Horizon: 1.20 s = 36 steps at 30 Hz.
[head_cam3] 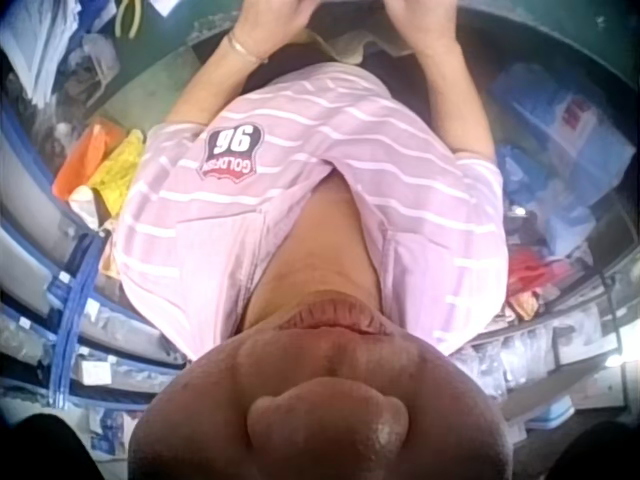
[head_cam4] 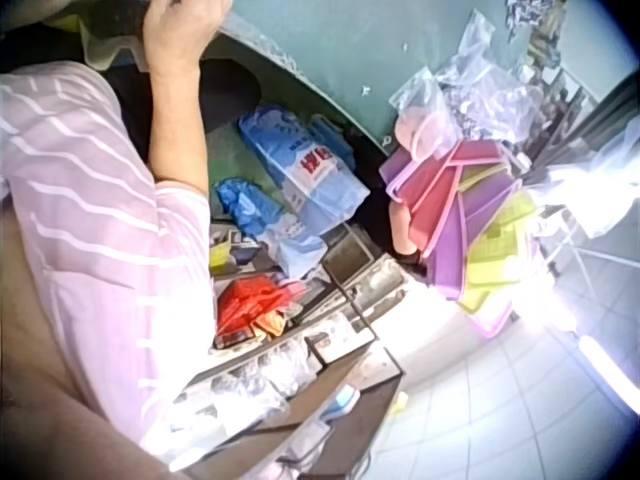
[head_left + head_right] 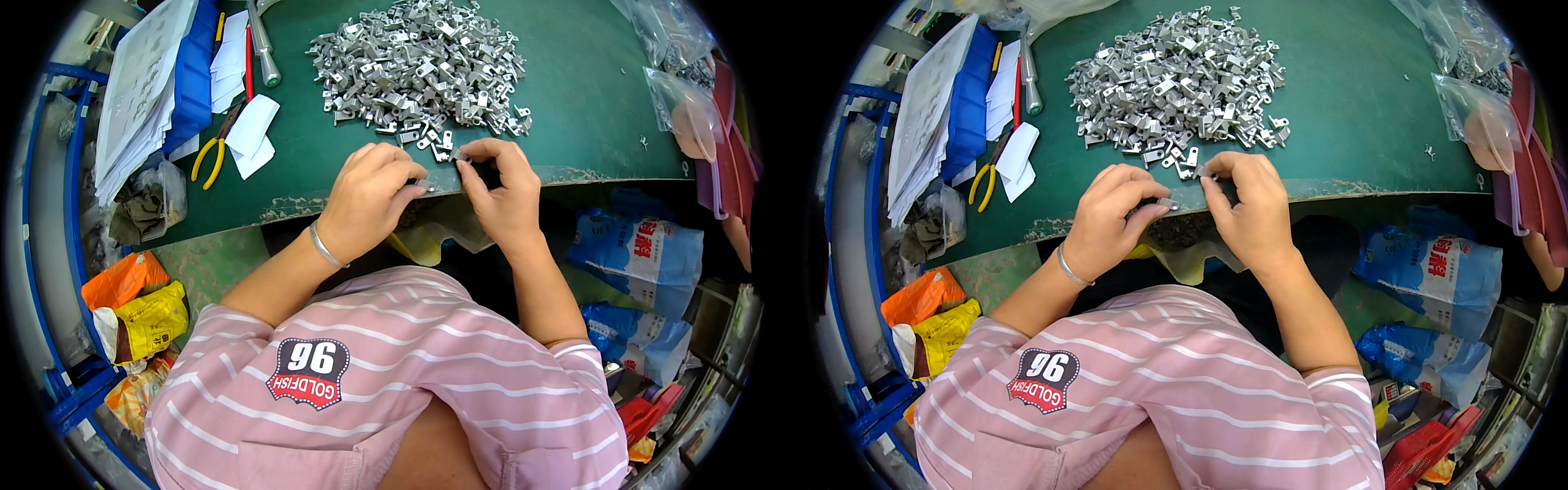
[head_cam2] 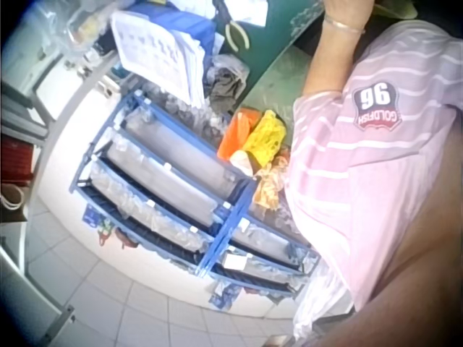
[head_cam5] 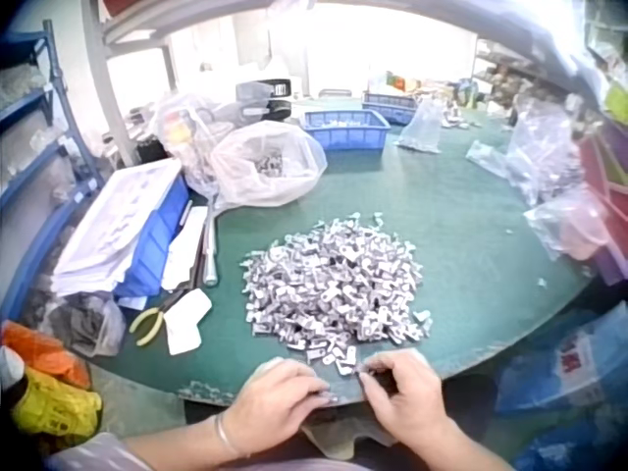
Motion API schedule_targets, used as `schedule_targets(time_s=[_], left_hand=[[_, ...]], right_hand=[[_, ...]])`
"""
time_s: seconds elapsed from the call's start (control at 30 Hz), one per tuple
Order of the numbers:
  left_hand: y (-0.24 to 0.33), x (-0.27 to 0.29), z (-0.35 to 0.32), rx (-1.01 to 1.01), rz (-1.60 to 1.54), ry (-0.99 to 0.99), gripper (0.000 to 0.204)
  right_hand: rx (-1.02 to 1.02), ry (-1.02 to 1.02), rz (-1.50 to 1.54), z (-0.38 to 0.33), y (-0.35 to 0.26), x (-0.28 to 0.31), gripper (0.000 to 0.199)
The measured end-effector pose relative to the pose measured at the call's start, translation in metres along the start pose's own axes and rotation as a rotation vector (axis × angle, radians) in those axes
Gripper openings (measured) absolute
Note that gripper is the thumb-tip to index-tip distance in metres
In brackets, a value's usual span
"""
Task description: The person sits at a green workbench and assembles small silver metal parts by hand. They pick up individual components from a large pile, fit them together, and place the finished assemblies into a smaller pile on the table.
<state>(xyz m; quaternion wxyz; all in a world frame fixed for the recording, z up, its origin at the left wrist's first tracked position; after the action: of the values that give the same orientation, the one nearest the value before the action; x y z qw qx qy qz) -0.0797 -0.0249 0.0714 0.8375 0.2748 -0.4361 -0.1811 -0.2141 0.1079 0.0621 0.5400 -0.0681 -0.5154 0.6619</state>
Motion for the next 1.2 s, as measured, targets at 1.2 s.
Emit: schedule_targets(time_s=[1.2], left_hand=[[0.009,-0.02,0.005,-0.035,-0.041,-0.082,0.025]], right_hand=[[-0.321,-0.392,0.394,-0.008,-0.005,0.018,0.015]])
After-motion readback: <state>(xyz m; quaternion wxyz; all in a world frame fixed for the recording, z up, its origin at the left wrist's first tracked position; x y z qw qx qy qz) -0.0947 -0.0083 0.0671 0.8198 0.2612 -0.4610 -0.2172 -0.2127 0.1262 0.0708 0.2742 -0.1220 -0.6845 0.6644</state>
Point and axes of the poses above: each hand's wrist, its own z-axis towards the middle knuckle, its own x-axis out of the back of the hand, y = z × x, the point moved 4 cm from there along z, towards the middle knuckle, and after that the axes turned 5 degrees about y, right-handed, at the moved point
